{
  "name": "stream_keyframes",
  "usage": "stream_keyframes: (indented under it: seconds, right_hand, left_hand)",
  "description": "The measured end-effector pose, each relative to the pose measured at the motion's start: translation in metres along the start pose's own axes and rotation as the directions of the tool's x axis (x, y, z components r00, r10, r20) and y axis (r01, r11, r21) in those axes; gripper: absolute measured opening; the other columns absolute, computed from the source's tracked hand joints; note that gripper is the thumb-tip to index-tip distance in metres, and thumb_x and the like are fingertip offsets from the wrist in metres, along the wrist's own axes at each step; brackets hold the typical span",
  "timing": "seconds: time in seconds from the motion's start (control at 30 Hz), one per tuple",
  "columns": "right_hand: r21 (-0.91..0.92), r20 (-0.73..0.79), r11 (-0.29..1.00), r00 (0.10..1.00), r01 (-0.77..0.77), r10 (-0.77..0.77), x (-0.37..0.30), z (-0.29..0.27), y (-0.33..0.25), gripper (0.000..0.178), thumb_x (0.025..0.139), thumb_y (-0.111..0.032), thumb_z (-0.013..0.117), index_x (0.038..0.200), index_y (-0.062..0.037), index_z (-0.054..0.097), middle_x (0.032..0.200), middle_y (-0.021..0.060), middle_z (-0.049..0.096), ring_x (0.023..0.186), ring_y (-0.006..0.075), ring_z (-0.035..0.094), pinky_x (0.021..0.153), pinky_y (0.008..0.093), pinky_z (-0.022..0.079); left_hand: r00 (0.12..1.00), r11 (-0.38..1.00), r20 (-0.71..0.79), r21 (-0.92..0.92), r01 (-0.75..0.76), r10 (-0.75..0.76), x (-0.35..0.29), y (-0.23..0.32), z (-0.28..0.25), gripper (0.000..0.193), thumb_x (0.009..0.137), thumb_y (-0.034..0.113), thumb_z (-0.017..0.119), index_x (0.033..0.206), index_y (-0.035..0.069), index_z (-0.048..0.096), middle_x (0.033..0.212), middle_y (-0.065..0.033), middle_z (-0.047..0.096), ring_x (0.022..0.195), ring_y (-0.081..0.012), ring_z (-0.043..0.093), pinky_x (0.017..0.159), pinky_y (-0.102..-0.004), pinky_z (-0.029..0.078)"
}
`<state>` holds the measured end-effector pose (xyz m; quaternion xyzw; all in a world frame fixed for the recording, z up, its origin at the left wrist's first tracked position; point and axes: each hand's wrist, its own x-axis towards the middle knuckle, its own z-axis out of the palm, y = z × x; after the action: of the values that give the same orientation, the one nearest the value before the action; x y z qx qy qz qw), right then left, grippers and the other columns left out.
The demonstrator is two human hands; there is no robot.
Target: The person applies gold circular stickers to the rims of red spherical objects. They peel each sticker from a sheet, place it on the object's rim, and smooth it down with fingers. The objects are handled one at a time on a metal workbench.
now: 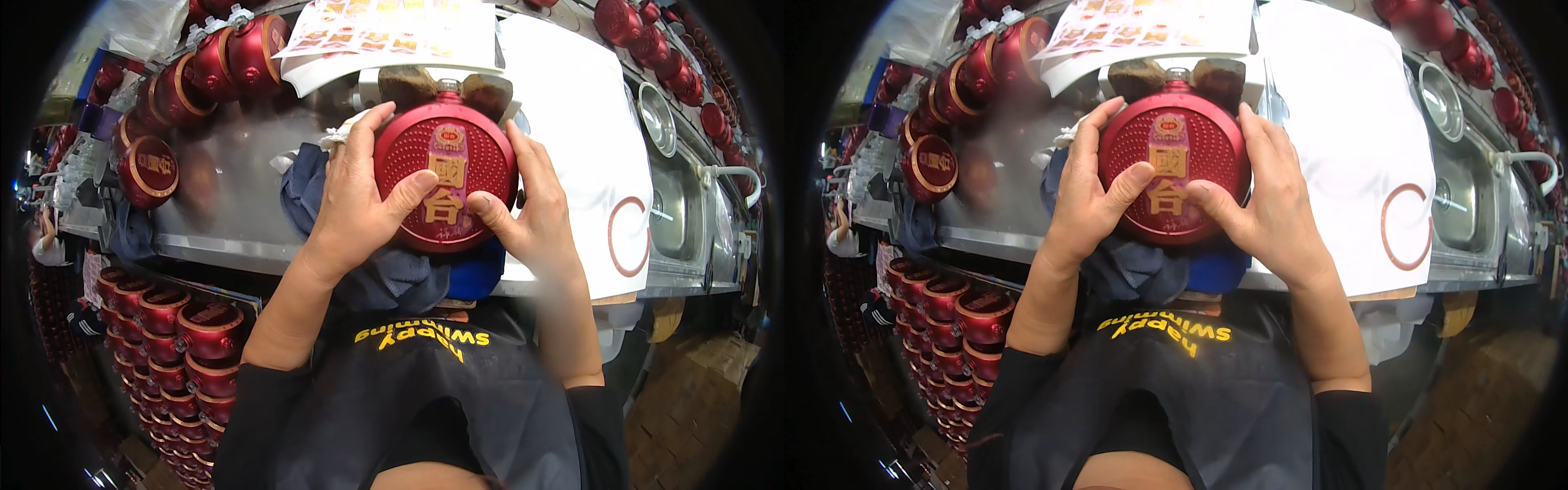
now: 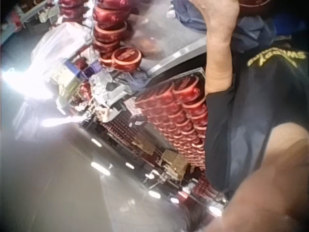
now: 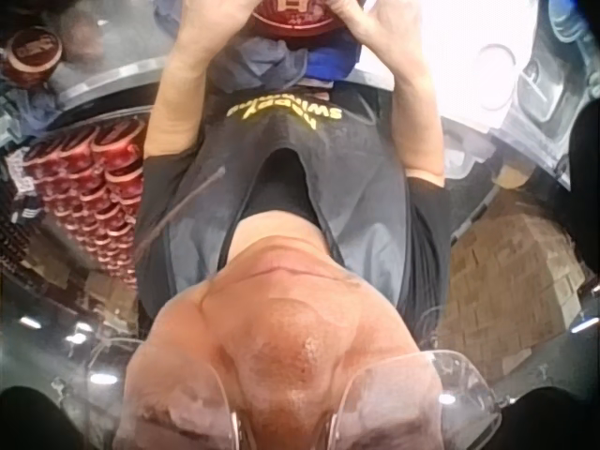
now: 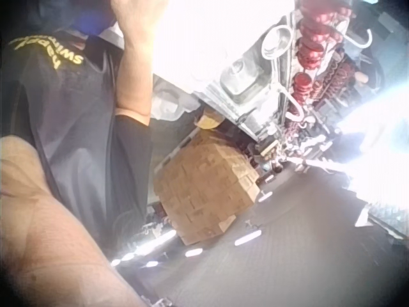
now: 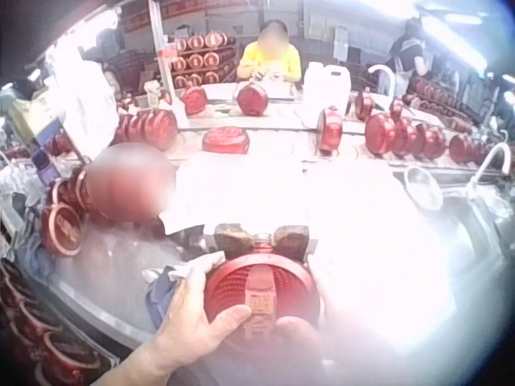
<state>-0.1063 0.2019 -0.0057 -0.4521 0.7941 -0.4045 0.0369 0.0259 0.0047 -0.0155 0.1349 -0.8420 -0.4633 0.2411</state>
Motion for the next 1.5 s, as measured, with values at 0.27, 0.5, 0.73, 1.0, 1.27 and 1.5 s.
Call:
stream_keyframes:
  seconds: [0.27,0.5,0.73,1.0,1.27,1.5]
  right_hand:
    - [-0.103,0.004,0.994,0.999,0.040,-0.040,-0.006,0.003,0.004,0.102,0.084,-0.050,0.084,0.152,0.0104,0.039,0.133,0.0252,0.059,0.122,0.0351,0.062,0.100,0.0424,0.052]
    - [-0.143,0.011,0.989,0.999,0.045,-0.044,-0.008,0.002,0.004,0.103,0.082,-0.048,0.086,0.152,0.0108,0.038,0.128,0.0239,0.060,0.119,0.0340,0.063,0.097,0.0414,0.053]
    - [-0.132,0.001,0.989,0.998,0.064,-0.065,-0.008,0.004,0.002,0.112,0.079,-0.053,0.087,0.153,0.0118,0.034,0.129,0.0253,0.059,0.120,0.0346,0.062,0.099,0.0417,0.053]
    - [-0.087,0.028,0.996,0.999,-0.028,0.031,-0.010,0.007,-0.001,0.115,0.076,-0.050,0.089,0.153,0.0143,0.032,0.137,0.0304,0.054,0.128,0.0411,0.056,0.108,0.0473,0.047]
    - [-0.101,0.029,0.995,1.000,-0.004,0.007,-0.010,0.006,0.003,0.113,0.077,-0.046,0.089,0.154,0.0129,0.031,0.139,0.0303,0.053,0.130,0.0415,0.054,0.110,0.0471,0.045]
    - [-0.046,0.062,0.999,0.998,-0.006,0.009,-0.006,-0.001,0.000,0.111,0.076,-0.041,0.090,0.151,0.0159,0.033,0.145,0.0355,0.047,0.136,0.0460,0.048,0.115,0.0496,0.038]
  left_hand:
    - [0.999,0.982,0.018,0.183,-0.054,0.051,-0.020,-0.003,0.002,0.102,0.083,0.054,0.082,0.155,0.002,0.032,0.139,-0.0262,0.054,0.128,-0.0418,0.052,0.112,-0.0514,0.033]
    - [0.997,0.970,0.020,0.231,-0.071,0.069,-0.020,-0.001,0.002,0.105,0.081,0.054,0.083,0.156,0.003,0.030,0.140,-0.0270,0.053,0.129,-0.0432,0.051,0.113,-0.0527,0.033]
    - [1.000,0.996,0.018,-0.092,0.006,-0.004,-0.020,-0.008,0.006,0.095,0.091,0.058,0.073,0.154,-0.001,0.032,0.140,-0.0259,0.052,0.129,-0.0399,0.050,0.115,-0.0481,0.032]
    - [1.000,0.993,-0.006,-0.118,-0.024,0.024,-0.019,-0.013,0.009,0.084,0.099,0.055,0.064,0.152,-0.004,0.034,0.142,-0.0260,0.049,0.129,-0.0381,0.049,0.114,-0.0468,0.033]
    - [1.000,0.992,-0.019,0.125,-0.023,0.025,-0.022,-0.003,0.008,0.099,0.085,0.053,0.081,0.153,-0.001,0.033,0.139,-0.0265,0.053,0.127,-0.0416,0.052,0.112,-0.0511,0.036]
    - [0.988,0.955,-0.035,0.263,-0.137,0.152,-0.019,0.003,0.002,0.107,0.082,0.055,0.082,0.156,0.000,0.028,0.142,-0.0275,0.051,0.129,-0.0437,0.051,0.113,-0.0518,0.032]
